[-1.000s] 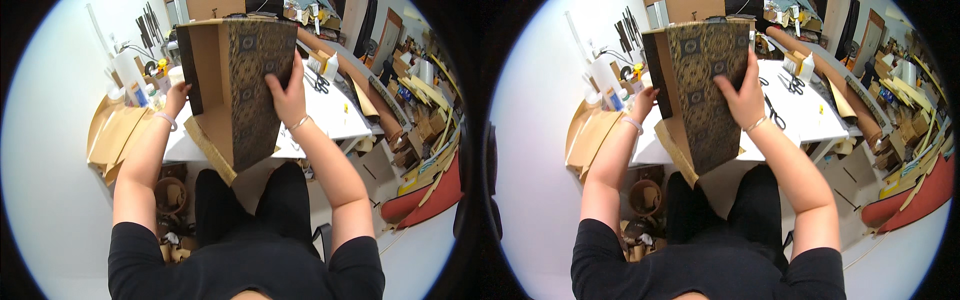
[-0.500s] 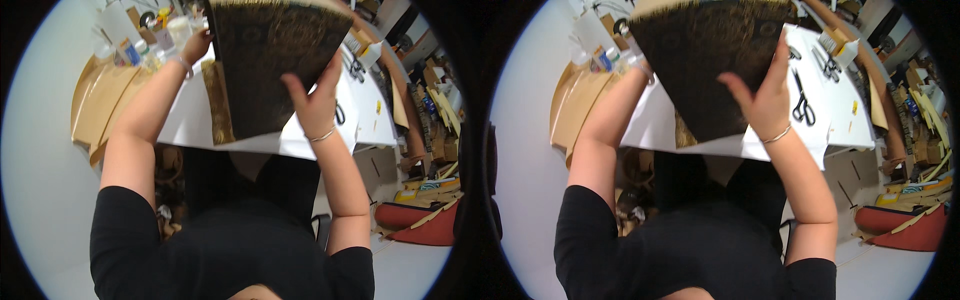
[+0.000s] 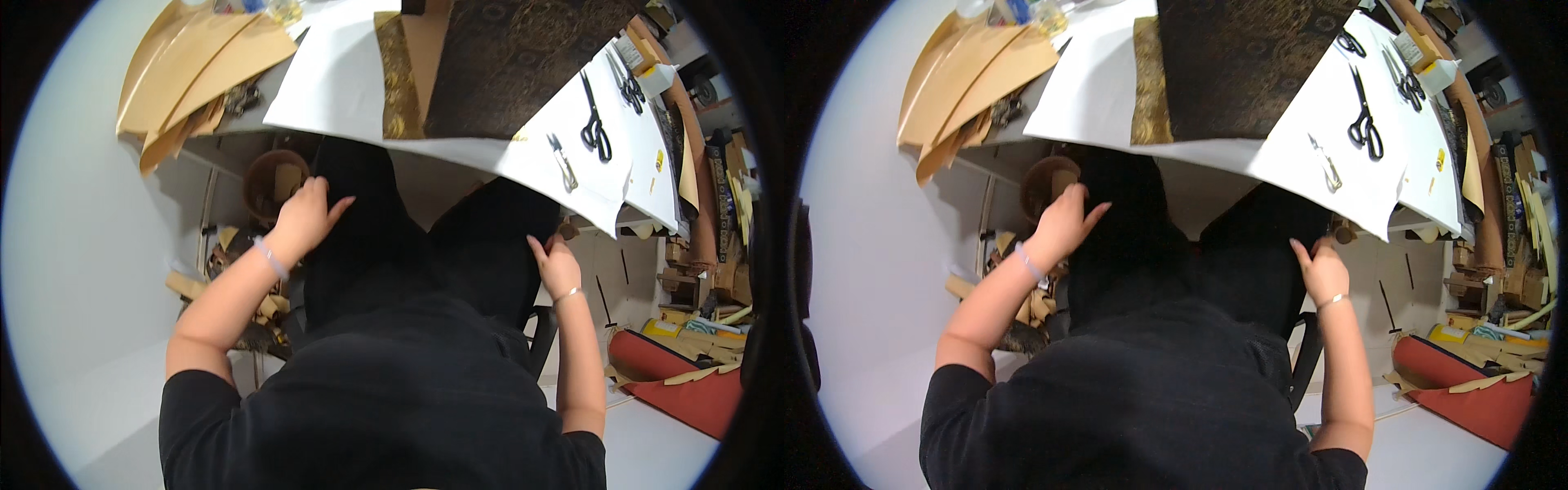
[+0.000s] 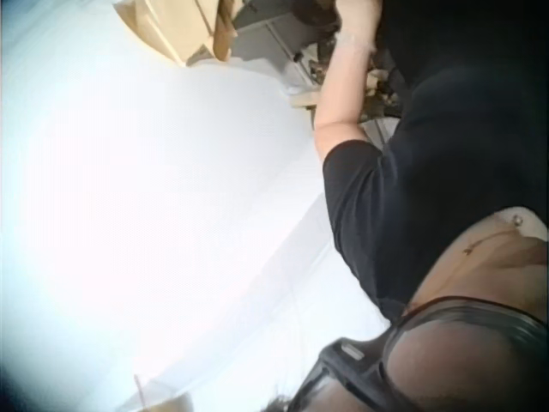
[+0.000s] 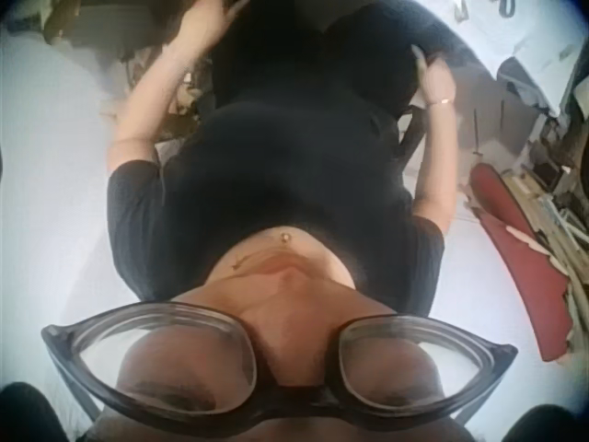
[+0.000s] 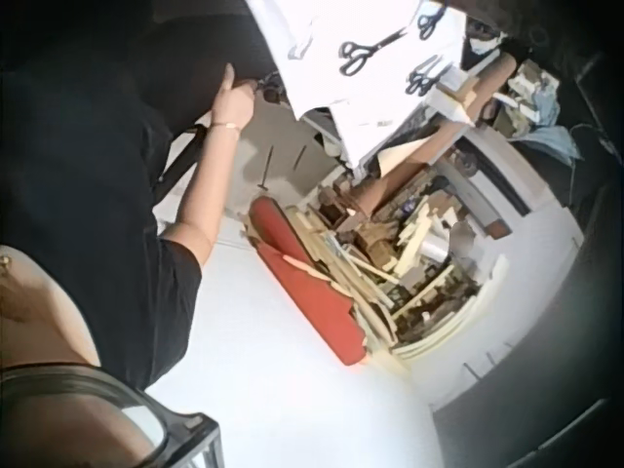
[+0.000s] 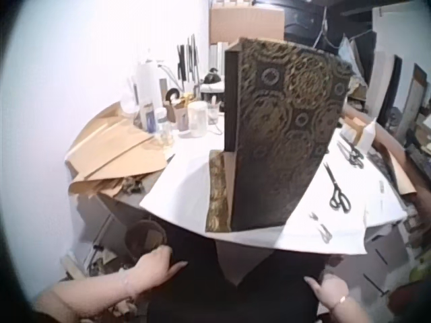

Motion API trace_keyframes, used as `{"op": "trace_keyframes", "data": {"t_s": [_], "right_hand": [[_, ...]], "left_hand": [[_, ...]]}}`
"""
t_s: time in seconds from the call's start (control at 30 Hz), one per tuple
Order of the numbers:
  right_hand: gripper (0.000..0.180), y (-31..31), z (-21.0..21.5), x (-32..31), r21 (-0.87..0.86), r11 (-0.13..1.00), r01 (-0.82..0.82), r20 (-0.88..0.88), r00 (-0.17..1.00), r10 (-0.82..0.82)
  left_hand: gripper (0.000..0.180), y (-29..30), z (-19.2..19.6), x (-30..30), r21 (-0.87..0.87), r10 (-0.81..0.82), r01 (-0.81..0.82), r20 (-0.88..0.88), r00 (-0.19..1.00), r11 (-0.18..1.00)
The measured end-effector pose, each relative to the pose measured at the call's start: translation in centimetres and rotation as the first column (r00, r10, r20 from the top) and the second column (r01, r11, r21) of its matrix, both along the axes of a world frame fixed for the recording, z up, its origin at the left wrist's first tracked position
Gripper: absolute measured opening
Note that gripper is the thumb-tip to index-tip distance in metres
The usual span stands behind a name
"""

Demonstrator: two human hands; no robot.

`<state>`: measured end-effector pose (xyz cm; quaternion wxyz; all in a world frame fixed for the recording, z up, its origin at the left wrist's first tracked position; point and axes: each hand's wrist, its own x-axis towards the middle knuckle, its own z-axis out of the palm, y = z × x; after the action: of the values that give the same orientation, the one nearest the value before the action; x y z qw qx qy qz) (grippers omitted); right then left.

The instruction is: The person wraps a rectangular cardboard box with patterned paper, trims the edges with a craft knife, and smooths the seams with a small iron. The person repeatedly adjusts the paper, cuts along the edges, and irons the seams to secure the wrapping.

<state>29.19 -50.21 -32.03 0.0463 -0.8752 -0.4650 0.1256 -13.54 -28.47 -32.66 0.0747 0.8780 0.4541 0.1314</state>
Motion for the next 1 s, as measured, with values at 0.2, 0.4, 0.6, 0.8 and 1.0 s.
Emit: {"op": "trace_keyframes", "data": {"t_s": [0.2,0.4,0.6,0.8,1.0], "right_hand": [[0.038,0.9,-2.2,1.4,0.208,0.924,-0.321,-0.028,0.942,0.334],[0.043,-7.7,9.9,-8.5,-0.277,0.724,-0.631,-0.821,0.547,0.163],[0.061,-6.3,11.2,-6.6,-0.297,0.93,-0.217,-0.359,0.928,0.102],[0.063,0.3,0.0,-1.7,-0.197,0.946,-0.256,0.043,0.962,0.269],[0.047,-5.6,7.2,-6.0,-0.391,0.694,-0.604,-0.733,0.661,0.161]], "left_hand": [[0.036,2.0,-4.7,0.0,-0.2,-0.213,0.194,-0.081,0.974,0.96],[0.03,-9.1,8.2,-1.5,-0.994,-0.658,0.034,0.097,0.746,-0.108],[0.053,-5.7,6.8,-2.8,-0.837,-0.113,-0.181,-0.276,0.954,0.517],[0.037,-3.2,-3.6,-1.6,-0.026,-0.231,0.23,-0.065,0.971,0.973],[0.03,-6.6,3.6,-1.0,-0.998,-0.524,-0.051,-0.066,0.849,0.044]]}}
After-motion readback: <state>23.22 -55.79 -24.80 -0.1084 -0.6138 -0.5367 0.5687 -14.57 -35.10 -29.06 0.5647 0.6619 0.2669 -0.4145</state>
